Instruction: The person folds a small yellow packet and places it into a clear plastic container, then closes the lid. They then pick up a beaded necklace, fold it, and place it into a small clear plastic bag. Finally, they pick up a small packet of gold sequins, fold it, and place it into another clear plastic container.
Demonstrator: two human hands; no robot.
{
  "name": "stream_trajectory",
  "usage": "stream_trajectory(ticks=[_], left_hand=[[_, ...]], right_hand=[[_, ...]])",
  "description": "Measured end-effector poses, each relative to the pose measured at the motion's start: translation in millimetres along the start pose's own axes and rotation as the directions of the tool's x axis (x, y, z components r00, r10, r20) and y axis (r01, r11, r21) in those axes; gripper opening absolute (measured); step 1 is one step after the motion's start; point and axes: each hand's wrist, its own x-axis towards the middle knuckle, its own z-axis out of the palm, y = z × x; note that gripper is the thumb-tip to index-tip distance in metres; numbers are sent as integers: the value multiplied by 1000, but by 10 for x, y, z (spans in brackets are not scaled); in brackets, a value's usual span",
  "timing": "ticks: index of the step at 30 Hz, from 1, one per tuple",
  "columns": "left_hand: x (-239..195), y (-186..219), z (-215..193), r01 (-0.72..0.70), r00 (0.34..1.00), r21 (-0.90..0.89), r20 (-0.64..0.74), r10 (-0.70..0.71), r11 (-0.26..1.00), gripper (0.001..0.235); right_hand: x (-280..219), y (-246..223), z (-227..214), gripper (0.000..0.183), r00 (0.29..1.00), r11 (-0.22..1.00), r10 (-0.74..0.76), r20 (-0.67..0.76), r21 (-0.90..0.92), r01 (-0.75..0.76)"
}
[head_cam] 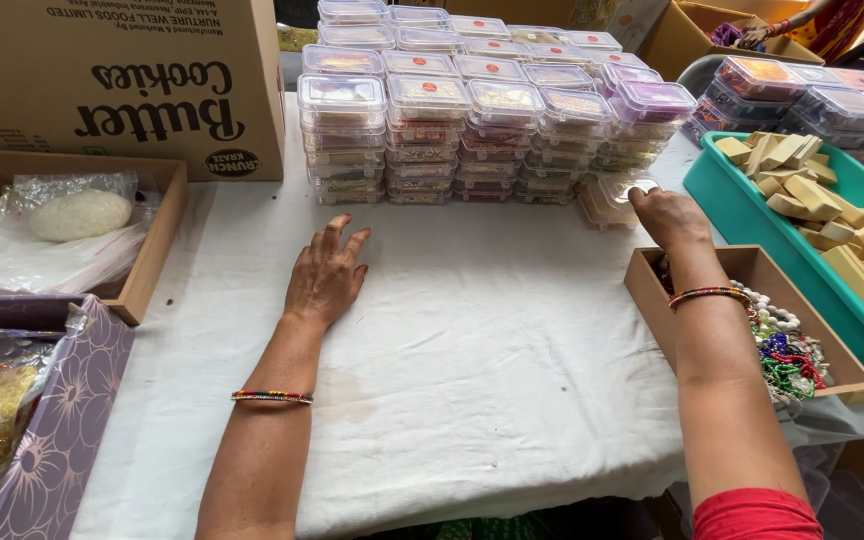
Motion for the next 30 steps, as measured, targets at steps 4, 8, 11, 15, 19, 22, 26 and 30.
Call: stream_trajectory(ticks=[4,8,11,15,19,22,26,30], left_hand=[[1,15,-14,13,1000,-13,5,-13,1000,63],[9,13,-6,23,1000,-30,16,-23,999,60],[12,16,-1,18,1000,-32,16,-17,999,59],[8,14,-22,16,1000,-24,14,-16,1000,58],[3,-1,-39,33,999,-48,25,-32,998,57],[-12,19,-22,34,999,-44,37,-32,998,56],[-17,32,-42,35,999,-11,35,-35,999,51],[-16,52,-82,44,998,-3,50,-43,999,48]], right_hand=[[-85,57,-112,32,999,996,32,-15,87,-30],[-102,108,-163,45,991,967,112,-70,237,-92],[-125,71,-272,48,987,944,135,-84,315,-102],[-49,19,-257,51,984,908,139,-115,411,-81],[135,11,-34,54,988,884,143,-60,457,-100],[110,7,-124,47,984,848,163,70,500,-176],[14,-67,-312,51,982,873,138,126,453,-181],[1,-95,-215,60,991,915,121,63,379,-136]])
